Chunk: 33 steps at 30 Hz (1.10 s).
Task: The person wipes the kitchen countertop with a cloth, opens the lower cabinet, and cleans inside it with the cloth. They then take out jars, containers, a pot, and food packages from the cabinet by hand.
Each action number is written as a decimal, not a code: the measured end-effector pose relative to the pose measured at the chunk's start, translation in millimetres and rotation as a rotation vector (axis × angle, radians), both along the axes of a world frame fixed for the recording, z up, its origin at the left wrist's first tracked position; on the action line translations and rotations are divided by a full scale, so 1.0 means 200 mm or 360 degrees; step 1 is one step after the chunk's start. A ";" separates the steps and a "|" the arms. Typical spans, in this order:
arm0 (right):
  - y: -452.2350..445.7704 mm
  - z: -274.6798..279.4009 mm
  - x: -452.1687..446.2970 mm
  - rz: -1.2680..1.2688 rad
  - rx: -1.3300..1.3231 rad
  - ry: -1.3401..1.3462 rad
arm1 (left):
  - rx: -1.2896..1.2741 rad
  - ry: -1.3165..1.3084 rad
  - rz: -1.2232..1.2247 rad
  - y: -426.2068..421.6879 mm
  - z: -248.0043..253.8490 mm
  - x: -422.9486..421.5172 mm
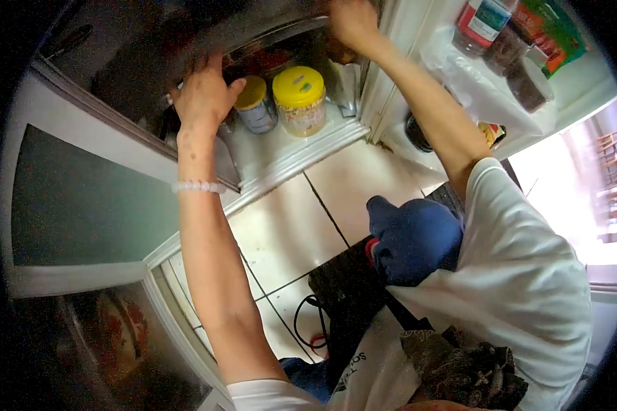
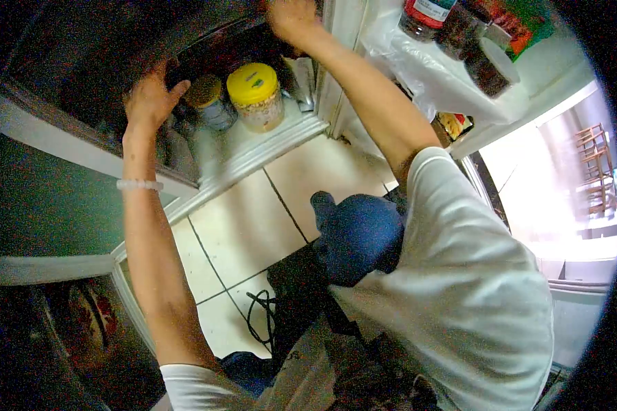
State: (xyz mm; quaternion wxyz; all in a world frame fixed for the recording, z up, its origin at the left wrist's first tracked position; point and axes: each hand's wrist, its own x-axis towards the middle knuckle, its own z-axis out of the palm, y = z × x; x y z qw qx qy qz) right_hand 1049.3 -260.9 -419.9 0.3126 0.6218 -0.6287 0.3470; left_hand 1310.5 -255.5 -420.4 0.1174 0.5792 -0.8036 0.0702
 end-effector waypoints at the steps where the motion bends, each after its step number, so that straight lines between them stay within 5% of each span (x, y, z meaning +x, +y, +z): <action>1: -0.05 -0.02 -0.04 -0.0060 0.0218 -0.0097 | -0.0083 0.0007 -0.0029 0.00 -0.01 0.00; 5: -0.11 0.04 -0.09 -0.0041 0.0500 -0.0200 | -0.0373 -0.0040 -0.0151 0.03 -0.06 0.03; 10: -0.03 0.06 -0.11 0.0257 0.0182 -0.0390 | -0.0436 -0.0059 -0.0190 0.25 -0.09 0.09; 13: 0.25 0.13 0.01 0.0644 -0.0236 -0.0543 | -0.0222 0.0403 -0.0481 0.50 -0.13 0.17; 16: 0.50 0.08 0.16 0.1250 -0.0180 -0.0816 | 0.0104 0.0860 -0.0715 0.76 -0.19 0.22; 18: 0.57 -0.12 0.26 0.1361 0.0352 -0.1072 | 0.0284 0.0941 -0.0651 0.90 -0.25 0.28; 19: 0.71 -0.06 0.35 0.1372 0.1287 -0.1704 | 0.0455 0.1009 -0.0593 0.96 -0.29 0.30; 21: 0.68 -0.37 0.48 0.1969 0.1419 -0.1465 | 0.0754 0.1401 -0.0416 1.08 -0.35 0.31; 25: 0.81 -0.56 0.80 0.2090 0.1987 -0.1647 | 0.1462 0.2523 0.0182 1.18 -0.49 0.32; 26: 0.85 -0.58 0.88 0.2242 0.1808 -0.1646 | 0.1465 0.2524 0.0198 1.19 -0.50 0.34; 28: 0.88 -0.59 1.00 0.2365 0.1517 -0.1212 | 0.1588 0.3181 0.0080 1.17 -0.48 0.36; 30: 0.91 -0.51 1.04 0.2416 0.1935 -0.1178 | 0.1239 0.3406 0.0208 1.15 -0.50 0.40; 32: 0.93 -0.34 1.04 0.2327 0.2667 -0.1330 | 0.1441 0.3241 0.0096 1.17 -0.47 0.50; 33: 0.91 -0.38 1.06 0.2327 0.2652 -0.1331 | 0.1234 0.3299 0.0482 1.17 -0.49 0.52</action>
